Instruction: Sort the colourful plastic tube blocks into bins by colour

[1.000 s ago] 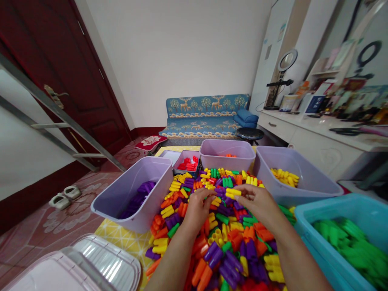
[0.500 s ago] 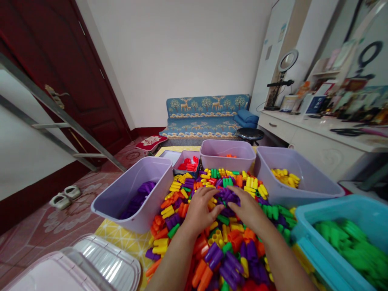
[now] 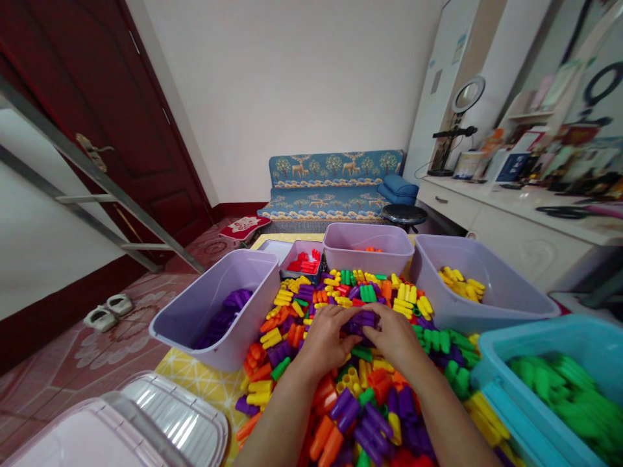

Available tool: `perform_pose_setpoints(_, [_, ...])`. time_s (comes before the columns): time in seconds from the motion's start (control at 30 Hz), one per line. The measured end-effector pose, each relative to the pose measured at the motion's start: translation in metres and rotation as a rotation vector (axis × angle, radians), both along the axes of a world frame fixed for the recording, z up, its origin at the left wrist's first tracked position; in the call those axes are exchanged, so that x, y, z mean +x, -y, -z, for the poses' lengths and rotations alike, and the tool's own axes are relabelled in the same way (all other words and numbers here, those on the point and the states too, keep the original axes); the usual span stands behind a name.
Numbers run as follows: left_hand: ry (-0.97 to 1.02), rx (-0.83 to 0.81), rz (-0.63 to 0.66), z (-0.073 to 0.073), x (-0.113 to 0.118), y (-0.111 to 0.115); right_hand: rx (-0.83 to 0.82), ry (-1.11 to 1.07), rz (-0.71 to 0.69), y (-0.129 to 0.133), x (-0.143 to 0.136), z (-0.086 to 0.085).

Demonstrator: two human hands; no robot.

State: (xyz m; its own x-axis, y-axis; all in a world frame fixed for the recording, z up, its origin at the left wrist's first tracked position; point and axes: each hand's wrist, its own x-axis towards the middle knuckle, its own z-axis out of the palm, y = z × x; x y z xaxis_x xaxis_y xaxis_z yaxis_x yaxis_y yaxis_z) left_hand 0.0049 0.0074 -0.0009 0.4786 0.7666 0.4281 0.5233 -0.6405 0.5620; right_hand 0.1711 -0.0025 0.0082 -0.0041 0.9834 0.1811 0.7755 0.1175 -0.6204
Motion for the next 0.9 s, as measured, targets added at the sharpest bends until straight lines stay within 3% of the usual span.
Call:
perform_pose_setpoints(0.17, [0.234, -0.004, -0.028, -0.005, 0.001, 0.001, 0.061, -0.387, -0.061, 0.004, -0.008, -0.013])
perform_pose_setpoints(0.4, [0.456, 0.000, -0.050, -0.013, 0.000, 0.000, 0.208, -0.374, -0.100, 0.015, -0.015, -0.033])
perform_pose_setpoints(0.57, [0.559, -0.092, -0.050, -0.025, 0.001, 0.005, 0.202, -0.509, -0.126, 0.019, -0.016, -0.037])
perform_pose_setpoints(0.63, [0.724, -0.187, -0.084, -0.032, -0.001, 0.004, 0.187, -0.614, -0.134, 0.020, -0.016, -0.039])
perform_pose_setpoints(0.73, [1.135, -0.304, -0.199, -0.048, -0.015, 0.001, 0.188, -0.702, -0.113, 0.020, -0.012, -0.042])
perform_pose_setpoints(0.9, [1.691, -0.352, -0.373, -0.076, -0.053, -0.004, 0.176, -0.694, -0.046, 0.017, -0.006, -0.040])
